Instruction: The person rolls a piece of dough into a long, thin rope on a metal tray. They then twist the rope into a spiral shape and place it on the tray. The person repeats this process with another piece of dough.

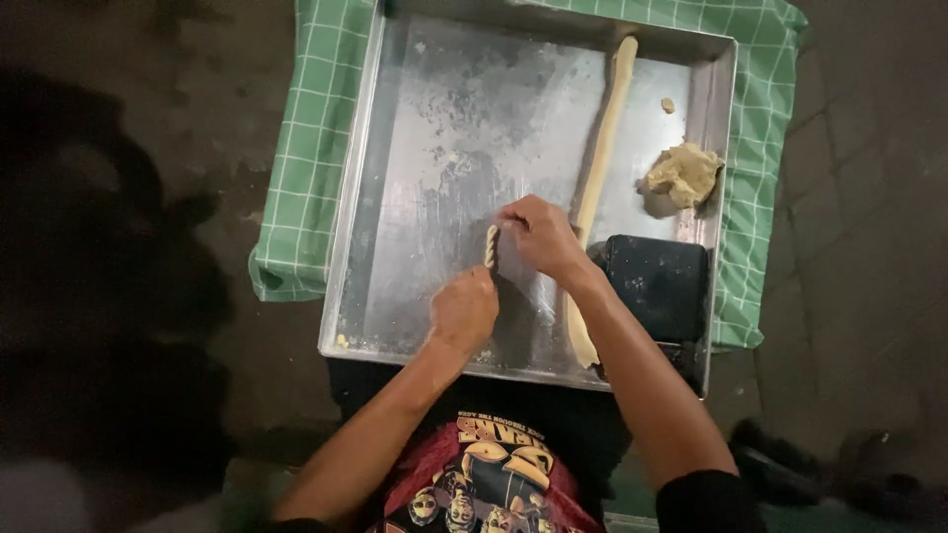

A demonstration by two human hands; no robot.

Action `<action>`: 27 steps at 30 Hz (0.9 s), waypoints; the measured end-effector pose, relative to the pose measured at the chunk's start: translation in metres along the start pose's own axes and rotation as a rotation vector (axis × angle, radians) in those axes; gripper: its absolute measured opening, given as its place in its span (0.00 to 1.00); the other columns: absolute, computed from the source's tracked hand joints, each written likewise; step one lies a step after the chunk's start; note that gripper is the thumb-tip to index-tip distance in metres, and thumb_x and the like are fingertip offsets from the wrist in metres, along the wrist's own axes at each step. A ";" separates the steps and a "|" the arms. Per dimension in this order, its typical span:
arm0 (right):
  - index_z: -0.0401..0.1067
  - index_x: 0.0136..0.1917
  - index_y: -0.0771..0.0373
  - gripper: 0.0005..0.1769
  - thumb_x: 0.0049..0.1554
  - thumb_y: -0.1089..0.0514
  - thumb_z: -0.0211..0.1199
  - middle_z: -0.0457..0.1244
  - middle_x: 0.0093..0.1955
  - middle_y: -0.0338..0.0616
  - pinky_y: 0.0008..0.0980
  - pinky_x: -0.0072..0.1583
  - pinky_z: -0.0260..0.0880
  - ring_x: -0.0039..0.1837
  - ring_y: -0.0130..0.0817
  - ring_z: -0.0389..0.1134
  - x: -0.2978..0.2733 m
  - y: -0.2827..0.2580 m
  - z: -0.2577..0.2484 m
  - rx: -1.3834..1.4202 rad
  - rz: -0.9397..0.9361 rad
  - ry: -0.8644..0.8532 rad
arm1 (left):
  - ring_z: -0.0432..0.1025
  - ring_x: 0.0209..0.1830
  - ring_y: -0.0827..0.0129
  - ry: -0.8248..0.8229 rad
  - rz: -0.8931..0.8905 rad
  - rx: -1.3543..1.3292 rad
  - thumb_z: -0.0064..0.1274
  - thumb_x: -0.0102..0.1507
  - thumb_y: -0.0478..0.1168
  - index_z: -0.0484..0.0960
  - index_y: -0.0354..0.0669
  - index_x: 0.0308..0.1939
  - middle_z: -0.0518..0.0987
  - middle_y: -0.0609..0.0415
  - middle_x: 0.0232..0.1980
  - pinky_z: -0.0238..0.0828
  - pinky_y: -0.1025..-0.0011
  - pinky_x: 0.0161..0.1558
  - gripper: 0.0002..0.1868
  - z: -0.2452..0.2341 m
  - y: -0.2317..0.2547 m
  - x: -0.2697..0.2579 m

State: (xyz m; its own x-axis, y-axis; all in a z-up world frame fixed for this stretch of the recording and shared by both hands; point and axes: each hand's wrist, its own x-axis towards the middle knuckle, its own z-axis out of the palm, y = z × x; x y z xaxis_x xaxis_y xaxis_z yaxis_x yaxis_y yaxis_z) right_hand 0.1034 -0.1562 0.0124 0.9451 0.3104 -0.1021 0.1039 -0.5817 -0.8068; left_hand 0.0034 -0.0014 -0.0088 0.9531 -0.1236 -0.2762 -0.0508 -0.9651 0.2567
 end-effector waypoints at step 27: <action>0.80 0.44 0.56 0.12 0.53 0.47 0.68 0.72 0.43 0.51 0.49 0.54 0.71 0.52 0.56 0.73 0.020 -0.025 -0.018 -0.313 0.098 -0.282 | 0.80 0.28 0.50 0.151 0.056 -0.163 0.49 0.64 0.38 0.79 0.35 0.42 0.79 0.43 0.30 0.75 0.59 0.23 0.09 -0.012 -0.012 -0.007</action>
State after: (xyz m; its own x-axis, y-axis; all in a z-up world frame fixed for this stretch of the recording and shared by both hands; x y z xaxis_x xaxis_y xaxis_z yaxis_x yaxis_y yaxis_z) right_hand 0.1256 -0.1491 0.0409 0.8382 0.4104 -0.3592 0.1480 -0.8051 -0.5744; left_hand 0.0008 0.0135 0.0015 0.9846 -0.1279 -0.1189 -0.0672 -0.9061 0.4178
